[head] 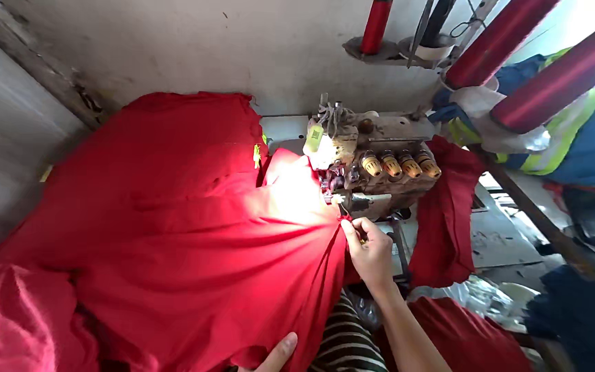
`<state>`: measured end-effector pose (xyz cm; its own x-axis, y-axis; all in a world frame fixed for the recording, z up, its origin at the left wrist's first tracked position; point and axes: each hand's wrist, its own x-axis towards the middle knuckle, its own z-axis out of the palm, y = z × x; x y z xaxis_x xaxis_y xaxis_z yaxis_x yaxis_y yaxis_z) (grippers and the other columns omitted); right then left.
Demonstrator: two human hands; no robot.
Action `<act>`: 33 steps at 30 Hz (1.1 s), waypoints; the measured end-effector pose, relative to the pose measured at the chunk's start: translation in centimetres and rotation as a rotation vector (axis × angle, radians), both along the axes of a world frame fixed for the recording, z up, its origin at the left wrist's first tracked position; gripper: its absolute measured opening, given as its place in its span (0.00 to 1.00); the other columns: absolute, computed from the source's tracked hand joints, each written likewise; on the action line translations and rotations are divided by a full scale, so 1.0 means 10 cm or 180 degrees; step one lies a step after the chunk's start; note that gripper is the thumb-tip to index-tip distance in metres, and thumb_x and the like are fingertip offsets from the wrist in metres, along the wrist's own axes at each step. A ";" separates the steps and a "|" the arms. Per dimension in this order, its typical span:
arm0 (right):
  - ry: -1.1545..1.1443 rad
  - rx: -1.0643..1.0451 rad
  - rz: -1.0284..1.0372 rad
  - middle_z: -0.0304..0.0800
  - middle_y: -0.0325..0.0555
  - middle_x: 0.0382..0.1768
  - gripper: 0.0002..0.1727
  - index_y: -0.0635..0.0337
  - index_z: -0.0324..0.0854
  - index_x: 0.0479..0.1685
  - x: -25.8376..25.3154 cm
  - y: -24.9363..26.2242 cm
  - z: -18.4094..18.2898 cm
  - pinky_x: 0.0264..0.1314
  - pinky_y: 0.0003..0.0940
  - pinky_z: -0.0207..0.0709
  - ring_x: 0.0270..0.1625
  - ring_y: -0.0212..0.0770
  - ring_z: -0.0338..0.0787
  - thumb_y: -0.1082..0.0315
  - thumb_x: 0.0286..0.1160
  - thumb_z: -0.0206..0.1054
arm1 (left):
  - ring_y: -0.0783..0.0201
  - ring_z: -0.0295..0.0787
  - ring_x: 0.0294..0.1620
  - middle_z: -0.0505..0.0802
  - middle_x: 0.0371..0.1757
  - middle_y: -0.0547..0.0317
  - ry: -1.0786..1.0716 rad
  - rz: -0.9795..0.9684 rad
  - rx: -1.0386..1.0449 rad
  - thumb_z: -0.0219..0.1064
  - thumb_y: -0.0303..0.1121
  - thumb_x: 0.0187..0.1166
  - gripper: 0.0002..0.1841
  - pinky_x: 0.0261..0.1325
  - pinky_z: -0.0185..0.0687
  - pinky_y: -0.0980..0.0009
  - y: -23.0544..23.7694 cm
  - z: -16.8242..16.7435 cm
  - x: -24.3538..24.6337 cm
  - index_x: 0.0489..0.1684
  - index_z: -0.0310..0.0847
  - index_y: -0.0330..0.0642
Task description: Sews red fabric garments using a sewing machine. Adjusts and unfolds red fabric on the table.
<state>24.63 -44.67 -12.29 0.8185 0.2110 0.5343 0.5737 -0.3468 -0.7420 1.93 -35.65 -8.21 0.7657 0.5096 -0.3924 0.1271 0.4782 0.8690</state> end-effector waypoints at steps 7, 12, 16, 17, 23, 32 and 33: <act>0.0535 0.0205 0.0142 0.80 0.36 0.21 0.13 0.65 0.85 0.27 0.16 0.10 0.08 0.31 0.14 0.66 0.25 0.18 0.73 0.66 0.77 0.64 | 0.77 0.95 0.41 0.98 0.35 0.73 0.0212 0.0385 0.0330 0.61 0.13 0.74 0.14 0.54 0.91 0.74 0.04 0.20 0.13 0.42 0.84 0.46; 0.1560 0.0467 0.0419 0.75 0.28 0.20 0.14 0.60 0.81 0.26 0.12 0.09 0.16 0.30 0.13 0.66 0.23 0.15 0.71 0.66 0.82 0.64 | 0.84 0.92 0.51 0.97 0.48 0.84 -0.1028 0.0095 0.1249 0.78 0.38 0.67 0.16 0.58 0.88 0.80 0.69 0.52 0.04 0.54 0.90 0.66; 0.2622 0.0824 0.0753 0.75 0.33 0.19 0.15 0.58 0.77 0.25 -0.04 0.03 0.19 0.30 0.21 0.72 0.23 0.24 0.76 0.66 0.85 0.64 | 0.81 0.88 0.50 0.89 0.49 0.70 -0.0082 0.0499 0.1245 0.79 0.40 0.64 0.35 0.55 0.87 0.77 0.55 0.19 0.28 0.66 0.65 0.33; 0.2761 0.0898 0.0888 0.77 0.34 0.20 0.13 0.59 0.78 0.27 -0.05 0.01 0.17 0.31 0.23 0.76 0.24 0.25 0.79 0.67 0.85 0.63 | 0.78 0.91 0.48 0.91 0.48 0.63 0.0323 0.0511 0.1232 0.78 0.30 0.63 0.32 0.54 0.89 0.76 0.48 0.07 0.33 0.65 0.67 0.28; 0.3567 0.1631 0.1760 0.89 0.36 0.35 0.06 0.59 0.76 0.49 -0.11 -0.12 0.23 0.45 0.28 0.88 0.38 0.28 0.91 0.71 0.89 0.53 | 0.81 0.89 0.57 0.91 0.54 0.84 -0.0754 0.0778 0.1704 0.77 0.51 0.70 0.34 0.60 0.88 0.76 0.58 0.26 0.14 0.69 0.67 0.47; 0.3625 0.1549 0.1788 0.92 0.34 0.32 0.07 0.61 0.82 0.41 -0.38 -0.30 0.03 0.47 0.26 0.87 0.37 0.26 0.92 0.74 0.84 0.59 | 0.81 0.93 0.42 0.93 0.40 0.75 0.0360 0.0887 0.1609 0.66 0.17 0.69 0.18 0.48 0.92 0.79 0.56 0.23 0.13 0.56 0.73 0.37; 0.3584 0.1584 0.1747 0.92 0.34 0.32 0.06 0.61 0.83 0.40 -0.42 -0.31 0.01 0.48 0.25 0.87 0.37 0.26 0.92 0.74 0.83 0.60 | 0.81 0.93 0.42 0.94 0.40 0.76 0.0304 0.0881 0.1558 0.65 0.17 0.69 0.18 0.48 0.92 0.79 0.56 0.22 0.12 0.57 0.72 0.38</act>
